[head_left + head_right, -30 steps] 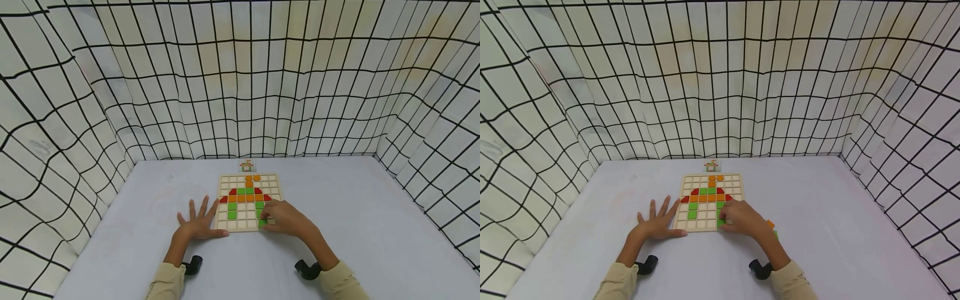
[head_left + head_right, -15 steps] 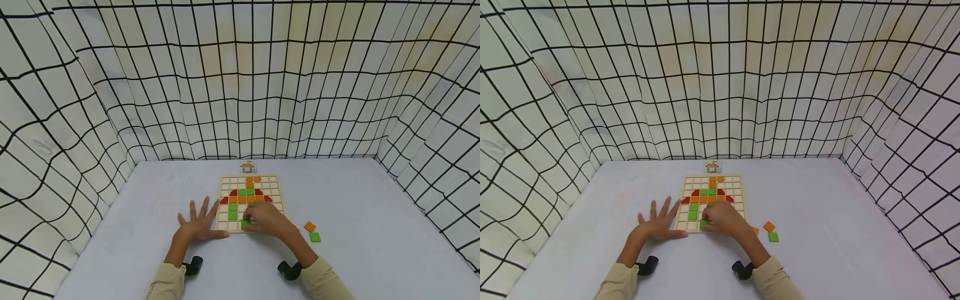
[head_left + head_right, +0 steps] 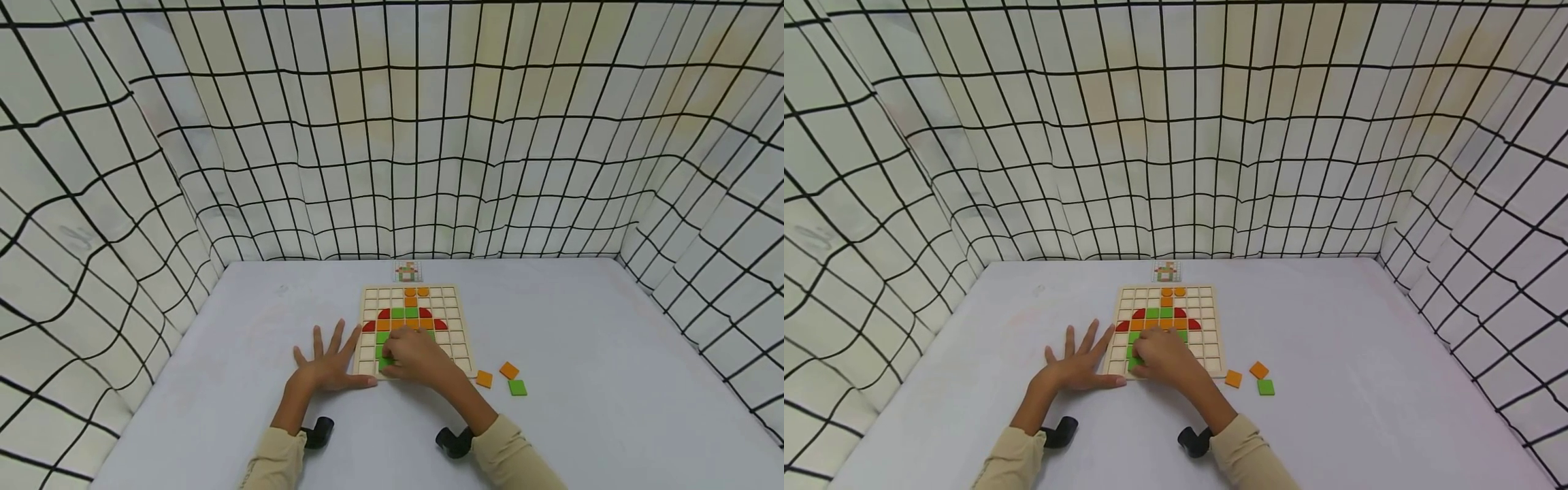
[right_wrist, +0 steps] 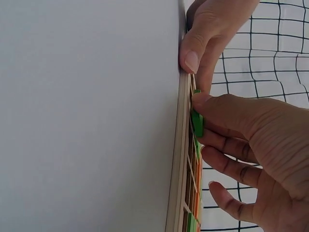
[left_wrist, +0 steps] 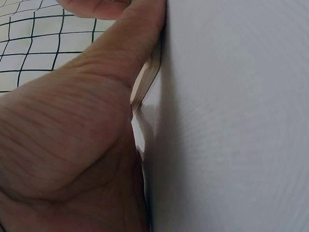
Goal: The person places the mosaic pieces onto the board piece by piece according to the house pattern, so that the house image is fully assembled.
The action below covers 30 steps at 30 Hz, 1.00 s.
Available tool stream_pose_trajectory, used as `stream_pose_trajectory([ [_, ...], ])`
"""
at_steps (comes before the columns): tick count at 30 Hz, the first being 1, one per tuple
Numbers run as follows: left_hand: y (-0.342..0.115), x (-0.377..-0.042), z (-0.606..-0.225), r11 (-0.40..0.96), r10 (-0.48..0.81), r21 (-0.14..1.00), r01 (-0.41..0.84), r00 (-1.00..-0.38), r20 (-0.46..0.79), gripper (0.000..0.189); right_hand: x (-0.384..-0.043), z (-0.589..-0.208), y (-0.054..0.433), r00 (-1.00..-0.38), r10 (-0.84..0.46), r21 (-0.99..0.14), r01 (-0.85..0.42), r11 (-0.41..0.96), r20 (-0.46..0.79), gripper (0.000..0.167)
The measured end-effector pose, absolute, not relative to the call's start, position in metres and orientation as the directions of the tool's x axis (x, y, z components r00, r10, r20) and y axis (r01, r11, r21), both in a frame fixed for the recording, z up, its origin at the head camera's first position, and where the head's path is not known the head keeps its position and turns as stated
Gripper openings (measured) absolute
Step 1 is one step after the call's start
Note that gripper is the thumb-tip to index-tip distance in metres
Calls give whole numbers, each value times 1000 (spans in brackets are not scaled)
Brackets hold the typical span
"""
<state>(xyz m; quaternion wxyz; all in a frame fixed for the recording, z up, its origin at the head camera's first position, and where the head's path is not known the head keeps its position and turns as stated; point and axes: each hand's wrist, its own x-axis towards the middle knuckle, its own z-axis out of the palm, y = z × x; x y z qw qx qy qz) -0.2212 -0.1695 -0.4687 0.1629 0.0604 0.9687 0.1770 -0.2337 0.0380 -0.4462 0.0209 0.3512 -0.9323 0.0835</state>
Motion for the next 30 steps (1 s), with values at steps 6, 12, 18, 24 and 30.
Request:
stream_pose_trajectory([
  [6, -166, -219, -460, 933, 172, 354, 59, -939, -297, 121, -233, -446, 36, -750, -654, -120, -662, 740, 102, 17],
  [12, -164, -219, -455, 938, 167, 341, 58, -939, -301, 116, -232, -446, 35, -743, -661, -113, -669, 734, 104, 21],
  [18, -164, -219, -458, 941, 167, 333, 58, -936, -308, 116, -232, -448, 35, -737, -666, -105, -676, 729, 115, 25],
  [24, -166, -220, -464, 935, 167, 349, 55, -940, -298, 120, -232, -451, 37, -729, -673, -97, -684, 723, 125, 22],
  [30, -163, -216, -457, 937, 168, 345, 57, -938, -302, 117, -232, -452, 39, -729, -674, -114, -684, 720, 120, 18],
])
